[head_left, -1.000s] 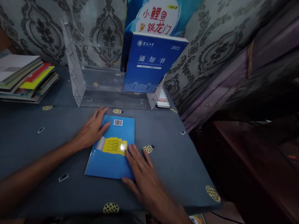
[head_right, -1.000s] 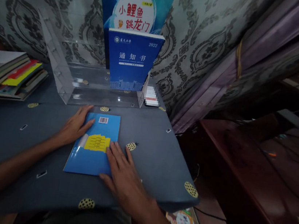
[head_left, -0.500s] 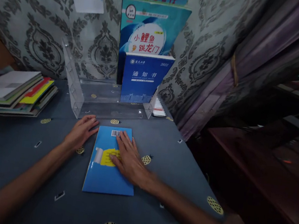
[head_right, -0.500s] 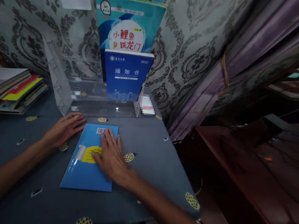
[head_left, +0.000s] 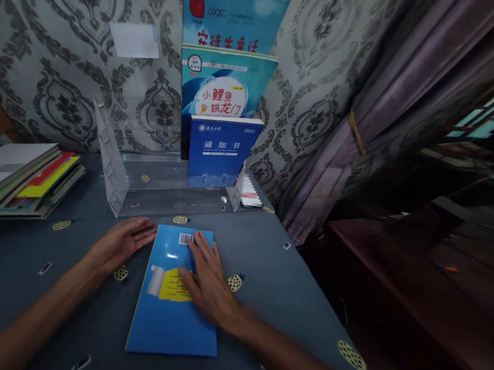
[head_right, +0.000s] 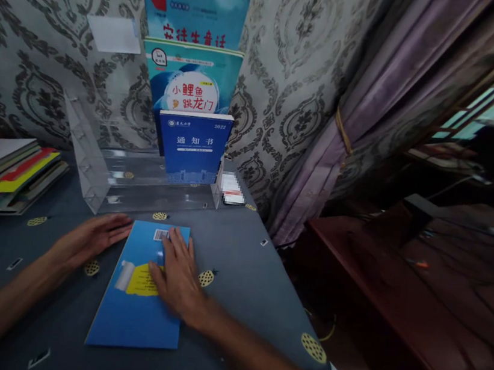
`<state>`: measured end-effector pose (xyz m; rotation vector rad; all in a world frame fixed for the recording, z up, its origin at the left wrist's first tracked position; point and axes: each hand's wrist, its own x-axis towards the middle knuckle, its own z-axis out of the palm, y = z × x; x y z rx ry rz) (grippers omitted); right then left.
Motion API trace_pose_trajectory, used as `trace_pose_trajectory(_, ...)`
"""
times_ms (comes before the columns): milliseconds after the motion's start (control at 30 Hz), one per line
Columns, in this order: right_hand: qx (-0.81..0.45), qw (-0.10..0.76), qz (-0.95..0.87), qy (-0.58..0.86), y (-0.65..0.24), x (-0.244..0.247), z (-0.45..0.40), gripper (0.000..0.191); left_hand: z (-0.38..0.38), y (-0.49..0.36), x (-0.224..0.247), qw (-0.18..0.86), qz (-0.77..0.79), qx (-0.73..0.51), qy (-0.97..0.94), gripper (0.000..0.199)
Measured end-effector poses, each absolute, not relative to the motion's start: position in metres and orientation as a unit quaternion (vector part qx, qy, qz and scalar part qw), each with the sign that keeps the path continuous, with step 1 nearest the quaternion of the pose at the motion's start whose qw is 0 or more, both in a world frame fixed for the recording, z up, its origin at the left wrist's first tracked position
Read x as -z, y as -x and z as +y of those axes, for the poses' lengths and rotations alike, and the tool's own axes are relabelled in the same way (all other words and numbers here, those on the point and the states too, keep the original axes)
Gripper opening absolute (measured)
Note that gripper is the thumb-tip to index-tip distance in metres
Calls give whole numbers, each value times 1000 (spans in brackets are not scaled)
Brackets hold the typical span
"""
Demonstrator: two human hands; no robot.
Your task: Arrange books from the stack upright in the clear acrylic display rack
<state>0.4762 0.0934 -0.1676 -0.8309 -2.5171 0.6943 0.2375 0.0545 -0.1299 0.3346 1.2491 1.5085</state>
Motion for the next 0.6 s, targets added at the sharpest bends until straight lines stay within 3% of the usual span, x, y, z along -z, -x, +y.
trace_pose_trajectory(133, -261, 186, -895, 310, -477, 160, 91, 62, 51, -247, 127, 607, 522, -568, -190, 9)
trace_pose_trajectory(267, -267, 171, -896, 311, -477, 152, 88, 62, 43, -265, 124, 688, 503, -470, -230, 47)
trace_pose_trajectory(400, -258, 189, -894, 315, -478, 151, 87, 61, 38, -279, 119, 687, 518, -461, -217, 86)
trace_pose_trajectory(600, -320, 220, -865, 318, -489, 152, 96, 79, 39, -286, 108, 661, 549, -461, -224, 103)
